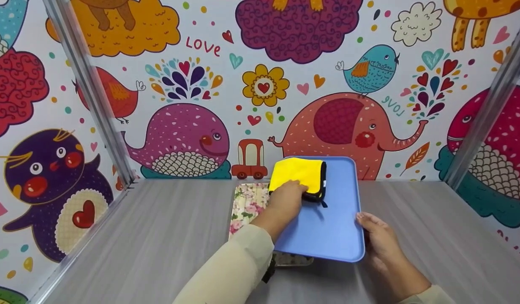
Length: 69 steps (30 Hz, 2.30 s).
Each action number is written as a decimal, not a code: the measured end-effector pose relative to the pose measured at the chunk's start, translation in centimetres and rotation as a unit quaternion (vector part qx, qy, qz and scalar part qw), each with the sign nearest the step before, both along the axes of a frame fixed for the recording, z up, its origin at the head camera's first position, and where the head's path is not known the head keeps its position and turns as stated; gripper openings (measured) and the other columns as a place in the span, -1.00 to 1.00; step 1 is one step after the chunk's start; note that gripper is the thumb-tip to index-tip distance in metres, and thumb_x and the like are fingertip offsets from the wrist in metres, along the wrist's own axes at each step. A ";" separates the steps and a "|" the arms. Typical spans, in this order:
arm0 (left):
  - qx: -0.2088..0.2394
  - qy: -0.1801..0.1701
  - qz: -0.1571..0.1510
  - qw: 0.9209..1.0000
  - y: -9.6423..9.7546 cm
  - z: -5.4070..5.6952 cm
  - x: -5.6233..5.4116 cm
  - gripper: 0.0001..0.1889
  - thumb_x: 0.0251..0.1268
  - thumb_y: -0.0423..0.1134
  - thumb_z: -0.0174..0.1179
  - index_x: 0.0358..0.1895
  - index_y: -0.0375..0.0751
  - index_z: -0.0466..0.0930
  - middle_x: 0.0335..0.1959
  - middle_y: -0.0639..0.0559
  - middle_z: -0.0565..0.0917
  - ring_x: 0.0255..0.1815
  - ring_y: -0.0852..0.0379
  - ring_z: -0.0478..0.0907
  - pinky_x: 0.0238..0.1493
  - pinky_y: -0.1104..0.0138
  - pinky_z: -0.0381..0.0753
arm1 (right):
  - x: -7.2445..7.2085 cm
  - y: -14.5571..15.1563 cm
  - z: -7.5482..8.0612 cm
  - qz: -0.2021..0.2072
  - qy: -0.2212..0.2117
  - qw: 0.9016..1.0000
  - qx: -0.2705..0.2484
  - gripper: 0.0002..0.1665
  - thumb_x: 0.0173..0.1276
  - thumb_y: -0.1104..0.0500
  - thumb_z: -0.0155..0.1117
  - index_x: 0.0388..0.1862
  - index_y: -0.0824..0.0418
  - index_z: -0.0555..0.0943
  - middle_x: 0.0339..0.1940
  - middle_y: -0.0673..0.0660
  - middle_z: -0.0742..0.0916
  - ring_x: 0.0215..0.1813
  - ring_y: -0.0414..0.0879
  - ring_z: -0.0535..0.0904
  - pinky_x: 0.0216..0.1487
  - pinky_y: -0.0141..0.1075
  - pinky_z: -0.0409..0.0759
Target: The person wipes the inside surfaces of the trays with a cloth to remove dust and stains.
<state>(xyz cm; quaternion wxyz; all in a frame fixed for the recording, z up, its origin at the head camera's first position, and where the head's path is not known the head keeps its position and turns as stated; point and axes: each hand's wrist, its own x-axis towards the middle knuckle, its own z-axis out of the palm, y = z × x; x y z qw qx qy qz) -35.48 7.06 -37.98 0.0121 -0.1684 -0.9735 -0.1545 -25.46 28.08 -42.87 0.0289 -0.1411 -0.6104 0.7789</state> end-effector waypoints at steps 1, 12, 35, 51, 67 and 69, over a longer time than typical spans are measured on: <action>0.015 -0.009 0.005 1.000 0.0 0.0 0.1 -0.55 0.60 -0.29 0.08 0.43 0.14 0.55 0.46 0.13 0.54 0.53 0.14 0.41 0.59 0.20 0.33 | 0.0 0.0 0.0 0.000 0.000 1.000 -0.001 -0.76 0.64 0.08 0.14 -0.21 -0.05 0.73 -0.34 -0.13 0.76 -0.23 -0.21 0.67 -0.11 -0.32 0.66; 0.103 -0.015 0.006 0.995 0.7 -0.5 1.2 -0.56 0.56 -0.36 0.11 0.37 0.12 0.62 0.33 0.19 0.66 0.41 0.21 0.53 0.53 0.26 0.42 | -0.1 0.1 -0.3 0.001 0.008 1.000 0.018 -0.76 0.65 0.09 0.12 -0.19 -0.02 0.73 -0.31 -0.11 0.74 -0.19 -0.19 0.66 -0.08 -0.30 0.64; 0.099 0.026 -0.039 0.994 4.1 -0.8 4.0 -0.54 0.51 -0.36 0.16 0.34 0.20 0.64 0.29 0.27 0.67 0.36 0.31 0.55 0.46 0.38 0.47 | -0.4 0.0 -0.2 -0.003 0.001 1.000 0.018 -0.68 0.65 0.16 0.07 -0.28 -0.05 0.72 -0.41 -0.14 0.71 -0.30 -0.24 0.59 -0.20 -0.40 0.60; -0.064 0.135 -0.087 0.985 4.6 -1.2 4.8 -0.54 0.57 -0.28 0.10 0.36 0.34 0.60 0.42 0.19 0.59 0.50 0.16 0.46 0.50 0.32 0.45 | -0.2 -0.3 0.0 -0.008 0.009 1.000 0.014 -0.66 0.67 0.09 0.07 -0.29 -0.09 0.72 -0.40 -0.14 0.74 -0.32 -0.25 0.62 -0.22 -0.40 0.64; -0.115 0.160 -0.045 0.979 1.9 -1.3 4.8 -0.57 0.52 -0.28 0.19 0.31 0.29 0.65 0.39 0.15 0.62 0.49 0.11 0.49 0.51 0.23 0.45 | -0.3 -0.2 0.1 -0.012 0.004 1.000 0.010 -0.73 0.65 0.08 0.11 -0.23 -0.06 0.73 -0.39 -0.14 0.75 -0.28 -0.25 0.64 -0.16 -0.38 0.62; -0.111 0.162 -0.040 0.980 1.5 -1.4 4.6 -0.57 0.52 -0.28 0.19 0.31 0.27 0.66 0.38 0.13 0.63 0.48 0.09 0.49 0.51 0.21 0.46 | -0.3 -0.2 0.1 -0.013 0.005 1.000 0.010 -0.72 0.65 0.08 0.11 -0.25 -0.07 0.73 -0.39 -0.14 0.75 -0.27 -0.25 0.64 -0.15 -0.37 0.62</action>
